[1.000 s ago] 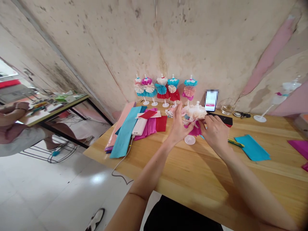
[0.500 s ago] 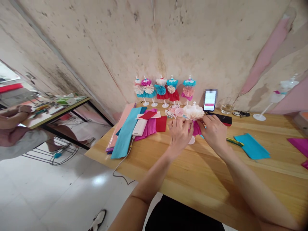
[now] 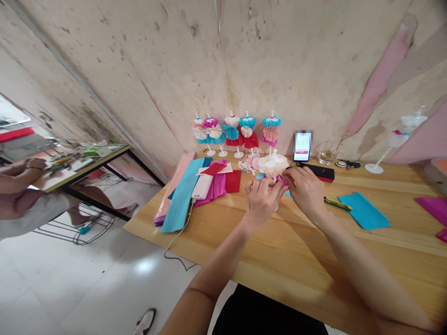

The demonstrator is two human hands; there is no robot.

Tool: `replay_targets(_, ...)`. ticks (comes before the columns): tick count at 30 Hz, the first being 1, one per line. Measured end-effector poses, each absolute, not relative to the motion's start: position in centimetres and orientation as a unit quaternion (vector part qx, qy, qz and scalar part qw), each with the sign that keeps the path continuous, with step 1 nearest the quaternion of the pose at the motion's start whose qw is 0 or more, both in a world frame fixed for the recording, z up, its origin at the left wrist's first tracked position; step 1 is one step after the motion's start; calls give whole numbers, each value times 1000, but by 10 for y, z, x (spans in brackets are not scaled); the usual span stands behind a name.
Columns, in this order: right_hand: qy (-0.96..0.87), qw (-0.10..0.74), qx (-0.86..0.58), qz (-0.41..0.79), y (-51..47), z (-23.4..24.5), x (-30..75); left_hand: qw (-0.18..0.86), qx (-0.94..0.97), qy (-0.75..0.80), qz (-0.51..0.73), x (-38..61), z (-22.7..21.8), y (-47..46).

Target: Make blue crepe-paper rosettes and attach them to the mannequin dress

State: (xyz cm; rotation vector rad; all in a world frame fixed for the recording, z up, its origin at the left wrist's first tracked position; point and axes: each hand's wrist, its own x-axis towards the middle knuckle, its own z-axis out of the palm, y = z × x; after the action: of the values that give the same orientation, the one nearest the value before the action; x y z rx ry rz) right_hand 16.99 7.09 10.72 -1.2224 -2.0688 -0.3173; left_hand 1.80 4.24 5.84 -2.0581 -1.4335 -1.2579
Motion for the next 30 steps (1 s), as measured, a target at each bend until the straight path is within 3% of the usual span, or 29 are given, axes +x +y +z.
replay_targets(4, -798, 354, -472, -123, 71, 108, 168, 145, -643, -501, -560, 11, 66, 41)
replay_targets(7, -799, 351, -472, -122, 70, 109, 167, 71, -574, -503, -642, 12, 81, 41)
replay_targets(11, -803, 351, -467, -117, 69, 109, 166, -73, -622, -471, -621, 20, 96, 43)
replay_targets(18, -802, 343, -473, -126, 69, 107, 166, -202, -633, -430, -611, 17, 103, 53)
replay_targets(30, -805, 339, -471, -126, 71, 108, 169, -150, -690, -445, -550, 10, 108, 66)
